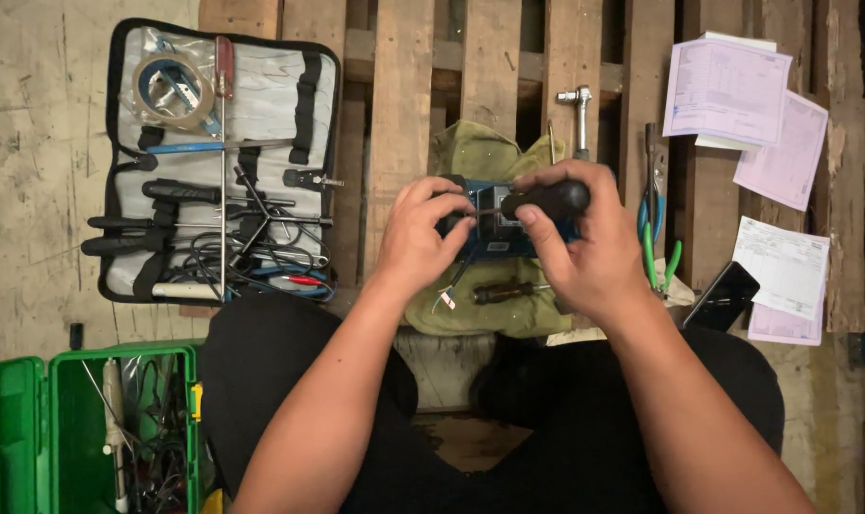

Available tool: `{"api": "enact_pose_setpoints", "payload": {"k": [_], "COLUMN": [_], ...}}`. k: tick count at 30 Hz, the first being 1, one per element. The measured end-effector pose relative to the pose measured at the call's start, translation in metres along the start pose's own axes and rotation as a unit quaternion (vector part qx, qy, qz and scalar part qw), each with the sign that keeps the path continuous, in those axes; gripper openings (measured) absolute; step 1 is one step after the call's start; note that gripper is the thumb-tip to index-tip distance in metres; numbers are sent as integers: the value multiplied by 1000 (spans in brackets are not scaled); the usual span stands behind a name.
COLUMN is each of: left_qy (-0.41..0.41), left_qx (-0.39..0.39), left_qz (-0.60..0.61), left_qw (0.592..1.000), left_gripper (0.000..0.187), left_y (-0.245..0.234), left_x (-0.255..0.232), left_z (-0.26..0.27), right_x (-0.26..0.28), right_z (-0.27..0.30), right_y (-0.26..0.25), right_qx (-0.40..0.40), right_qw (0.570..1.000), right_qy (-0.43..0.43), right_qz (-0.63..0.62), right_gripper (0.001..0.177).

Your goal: The person is disassembling or installing components on a blue electrical motor unit using a socket wrench and a screwdriver on a pallet workspace.

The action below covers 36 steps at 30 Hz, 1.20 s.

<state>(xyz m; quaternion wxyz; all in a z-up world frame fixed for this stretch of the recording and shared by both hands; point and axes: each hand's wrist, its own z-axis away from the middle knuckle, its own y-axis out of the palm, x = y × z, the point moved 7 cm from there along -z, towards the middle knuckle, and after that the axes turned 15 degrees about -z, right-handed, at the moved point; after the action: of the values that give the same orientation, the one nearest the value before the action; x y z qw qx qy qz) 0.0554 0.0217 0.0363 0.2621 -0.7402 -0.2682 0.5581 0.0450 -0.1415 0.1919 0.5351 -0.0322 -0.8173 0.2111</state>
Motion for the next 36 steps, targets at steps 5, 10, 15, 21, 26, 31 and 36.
{"api": "enact_pose_setpoints", "payload": {"k": [5,10,15,21,26,31,36], "left_qy": [8,15,35,33,25,21,14], "left_qx": [-12,-22,-19,-27,-14,-4,6], "left_qz": [-8,-7,-18,-7,-11,-6,21], "left_qw": [1000,1000,999,999,1000,1000,1000], "left_gripper": [14,13,12,12,12,14,25], "left_y": [0,-3,-3,-1,0,-4,-6], "left_x": [3,1,-2,0,-1,-1,-1], "left_z": [0,0,0,0,0,-1,-3], "right_x": [10,11,7,8,15,15,8], "right_z": [0,3,5,6,2,2,2], "right_y": [4,5,0,-2,3,2,0], "right_qx": [3,12,-10,-24,19,45,35], "right_qw": [1000,998,998,998,999,999,999], "right_qy": [6,1,9,-2,9,21,34], "right_qz": [27,56,63,51,26,15,18], "right_gripper": [30,30,30,28,26,27,27]}}
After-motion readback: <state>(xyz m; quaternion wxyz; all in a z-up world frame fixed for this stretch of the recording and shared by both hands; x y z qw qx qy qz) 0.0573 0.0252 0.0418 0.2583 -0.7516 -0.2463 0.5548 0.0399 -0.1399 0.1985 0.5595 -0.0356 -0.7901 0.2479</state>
